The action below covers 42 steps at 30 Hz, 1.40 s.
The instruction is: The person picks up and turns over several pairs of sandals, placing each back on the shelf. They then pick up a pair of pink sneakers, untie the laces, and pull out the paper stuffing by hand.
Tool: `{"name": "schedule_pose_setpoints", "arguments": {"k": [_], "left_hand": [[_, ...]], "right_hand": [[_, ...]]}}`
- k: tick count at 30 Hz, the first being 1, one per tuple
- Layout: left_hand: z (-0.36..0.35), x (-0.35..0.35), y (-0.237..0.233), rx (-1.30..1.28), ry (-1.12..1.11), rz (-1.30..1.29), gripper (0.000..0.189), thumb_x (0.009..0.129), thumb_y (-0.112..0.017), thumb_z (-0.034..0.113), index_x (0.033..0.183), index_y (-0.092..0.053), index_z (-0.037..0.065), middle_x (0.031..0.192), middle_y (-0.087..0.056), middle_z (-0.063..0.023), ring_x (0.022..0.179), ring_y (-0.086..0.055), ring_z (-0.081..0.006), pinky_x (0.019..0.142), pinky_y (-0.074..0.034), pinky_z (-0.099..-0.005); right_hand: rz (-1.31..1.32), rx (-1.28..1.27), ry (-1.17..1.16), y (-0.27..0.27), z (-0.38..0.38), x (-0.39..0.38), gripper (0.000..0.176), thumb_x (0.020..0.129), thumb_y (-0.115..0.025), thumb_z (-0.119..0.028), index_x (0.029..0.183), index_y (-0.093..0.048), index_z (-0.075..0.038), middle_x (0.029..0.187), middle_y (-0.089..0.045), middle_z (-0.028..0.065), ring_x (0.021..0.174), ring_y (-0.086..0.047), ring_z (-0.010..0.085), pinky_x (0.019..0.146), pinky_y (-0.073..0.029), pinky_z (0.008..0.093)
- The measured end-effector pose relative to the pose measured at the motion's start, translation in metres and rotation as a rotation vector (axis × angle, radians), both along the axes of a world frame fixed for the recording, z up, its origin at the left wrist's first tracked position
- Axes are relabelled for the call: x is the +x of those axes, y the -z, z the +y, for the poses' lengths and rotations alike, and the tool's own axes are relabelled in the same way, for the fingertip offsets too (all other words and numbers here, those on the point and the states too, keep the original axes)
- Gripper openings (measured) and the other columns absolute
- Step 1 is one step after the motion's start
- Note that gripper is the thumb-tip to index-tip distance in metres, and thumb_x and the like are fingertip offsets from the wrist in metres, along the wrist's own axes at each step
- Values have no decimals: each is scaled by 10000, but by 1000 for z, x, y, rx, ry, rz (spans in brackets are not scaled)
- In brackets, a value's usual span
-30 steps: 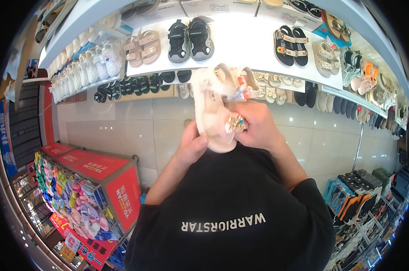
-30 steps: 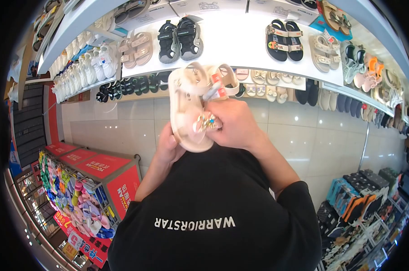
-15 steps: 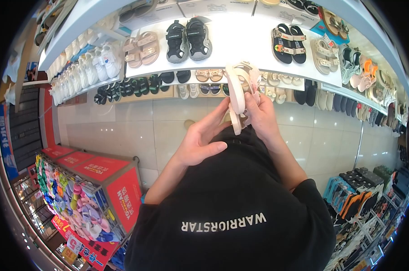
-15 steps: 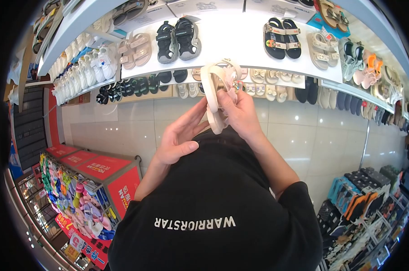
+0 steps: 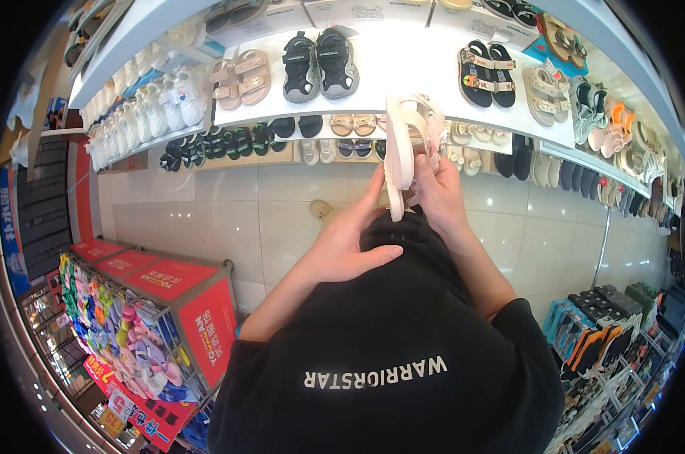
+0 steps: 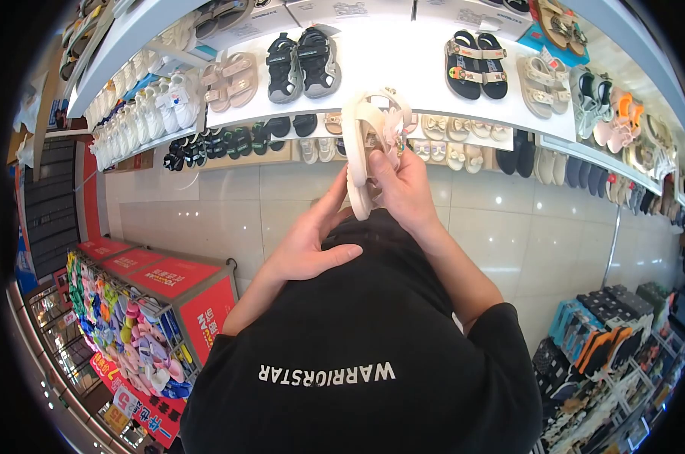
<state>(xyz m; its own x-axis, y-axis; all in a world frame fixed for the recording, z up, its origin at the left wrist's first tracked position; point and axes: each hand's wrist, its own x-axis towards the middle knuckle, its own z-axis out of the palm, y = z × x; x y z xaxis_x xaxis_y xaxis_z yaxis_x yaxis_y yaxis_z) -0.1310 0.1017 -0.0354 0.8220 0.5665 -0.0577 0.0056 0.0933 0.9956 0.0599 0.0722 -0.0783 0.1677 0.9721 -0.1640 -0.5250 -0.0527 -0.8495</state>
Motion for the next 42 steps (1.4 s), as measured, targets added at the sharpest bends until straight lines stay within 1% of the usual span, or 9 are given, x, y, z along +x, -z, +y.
{"name": "schedule_pose_setpoints", "arguments": {"k": [3, 7, 9, 18, 21, 27, 30, 35, 42], "left_hand": [[-1, 3, -5, -27, 33, -8, 1024, 866, -702, 63, 1546, 57, -34, 1623, -78, -222, 1505, -146, -315, 1201, -199, -476], [-4, 3, -6, 73, 36, 104, 1075, 855, -723, 92, 1536, 99, -39, 1604, -102, -260, 1484, -217, -342, 1193, -233, -458], [-5, 2, -3, 315, 41, 243, 1181, 816, -761, 187, 1525, 159, -22, 1595, -88, -303, 1467, -230, -420, 1157, -299, -433], [2, 10, -12, 279, 42, 240, 1213, 803, -765, 166, 1505, 202, -39, 1602, 47, -305, 1491, -122, -429, 1187, -232, -446], [-3, 10, -8, 376, 8, 240, 1158, 813, -749, 167, 1537, 137, -13, 1614, -26, -274, 1485, -196, -392, 1174, -275, -446], [-4, 8, -7, 419, 7, 251, 1166, 814, -757, 196, 1532, 135, -25, 1614, -9, -279, 1497, -132, -405, 1183, -251, -448], [-1, 8, -11, 432, 69, 269, 1209, 808, -771, 184, 1490, 192, -81, 1576, 93, -348, 1491, -26, -455, 1205, -181, -455], [-4, 9, -13, 445, 52, 271, 1229, 797, -783, 185, 1482, 200, -90, 1571, 102, -353, 1486, -26, -468, 1204, -189, -458], [-7, 10, -12, 450, 4, 256, 1223, 803, -779, 184, 1500, 197, -54, 1599, 77, -304, 1498, -60, -427, 1196, -215, -462]], "right_hand": [[-112, 52, -22, -3, 1, 1, 365, 1026, -550, -322, 1196, -570, 1, 994, -678, 46, 870, -621, 81, 743, -515, 256], [-208, 94, -49, 7, 0, 1, 378, 1037, -520, -326, 1216, -557, 5, 979, -665, 37, 859, -605, 70, 736, -503, 252], [-279, 103, -79, 10, -1, 1, 387, 1039, -513, -333, 1224, -554, 5, 976, -660, 35, 853, -601, 69, 735, -501, 253], [-150, 93, 122, -6, 0, -15, 514, 1060, -396, -440, 1220, -552, 23, 973, -632, 28, 881, -574, 76, 758, -480, 240], [-158, 102, 112, -1, -2, -11, 532, 1051, -399, -469, 1183, -564, 20, 981, -628, 28, 893, -567, 71, 770, -471, 231], [-236, 169, 49, -11, 1, -14, 517, 1033, -415, -508, 1060, -562, -14, 903, -586, -1, 822, -523, 53, 694, -439, 221], [-229, 164, 86, -11, 0, -17, 476, 1039, -435, -475, 1044, -559, -15, 872, -570, -11, 789, -507, 55, 665, -425, 222], [-245, 186, 90, 5, -1, -17, 301, 1059, -468, -300, 1018, -558, -15, 875, -594, -2, 774, -526, 43, 639, -442, 219], [-186, 146, 92, -5, 0, -20, 268, 1061, -462, -249, 1015, -567, -7, 836, -596, -6, 733, -528, 30, 607, -426, 205]]}}
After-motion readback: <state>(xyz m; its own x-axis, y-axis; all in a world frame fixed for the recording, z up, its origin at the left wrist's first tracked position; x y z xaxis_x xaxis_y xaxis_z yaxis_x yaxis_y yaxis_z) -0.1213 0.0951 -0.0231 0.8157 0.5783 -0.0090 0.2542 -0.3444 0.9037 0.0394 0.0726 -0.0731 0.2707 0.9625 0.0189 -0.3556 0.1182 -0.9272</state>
